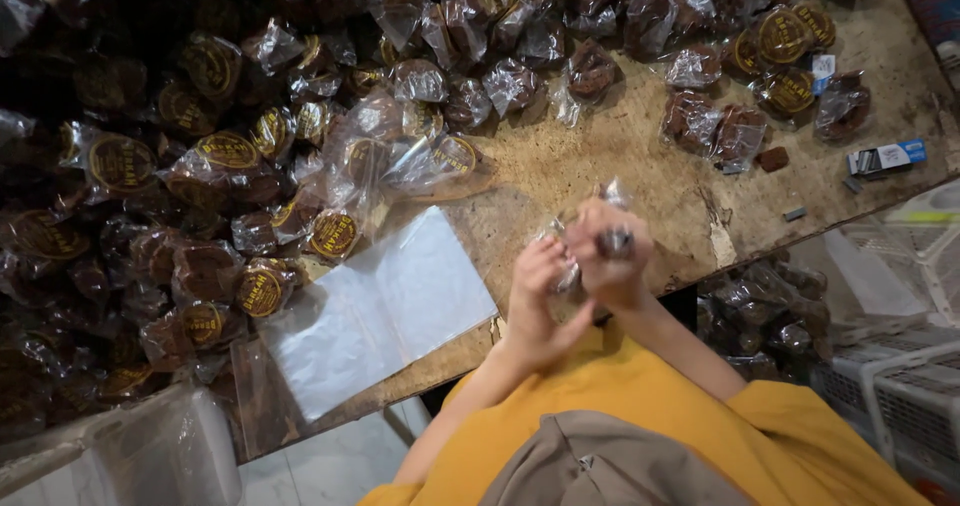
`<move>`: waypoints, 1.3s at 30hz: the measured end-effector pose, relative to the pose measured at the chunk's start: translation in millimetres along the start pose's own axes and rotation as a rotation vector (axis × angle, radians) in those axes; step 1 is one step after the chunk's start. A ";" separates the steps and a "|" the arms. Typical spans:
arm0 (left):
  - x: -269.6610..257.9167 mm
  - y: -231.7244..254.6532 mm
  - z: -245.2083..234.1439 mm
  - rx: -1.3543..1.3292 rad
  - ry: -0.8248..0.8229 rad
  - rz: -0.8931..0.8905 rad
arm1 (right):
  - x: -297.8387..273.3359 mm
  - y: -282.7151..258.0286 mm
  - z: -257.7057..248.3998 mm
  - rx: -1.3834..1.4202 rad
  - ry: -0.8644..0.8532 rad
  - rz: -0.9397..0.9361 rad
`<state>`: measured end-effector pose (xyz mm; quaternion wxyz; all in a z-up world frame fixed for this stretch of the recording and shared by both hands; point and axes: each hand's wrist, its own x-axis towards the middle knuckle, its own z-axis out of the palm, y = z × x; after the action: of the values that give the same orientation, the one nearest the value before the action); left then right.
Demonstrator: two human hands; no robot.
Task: The person places several individually wrapped bread rolls into a large plastic bag by hand. They then fold the top of the bag and seal it using a stapler.
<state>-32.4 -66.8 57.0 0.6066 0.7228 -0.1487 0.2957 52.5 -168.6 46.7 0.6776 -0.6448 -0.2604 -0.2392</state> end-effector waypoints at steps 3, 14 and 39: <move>-6.0 -27.1 -2.3 0.071 0.175 -0.238 | 3.3 33.2 -31.4 0.647 0.073 0.495; 18.8 -72.4 -42.0 -0.417 0.823 -0.986 | -19.1 108.6 -152.1 -1.214 -0.450 0.225; 13.2 -108.0 79.1 0.434 -0.611 0.083 | 17.6 -20.6 -329.2 -1.079 -0.788 1.407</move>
<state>59.4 -117.5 -27.2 0.3544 0.8829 -0.2856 0.1155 66.7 -498.2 62.9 0.1431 -0.9111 0.1214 0.3669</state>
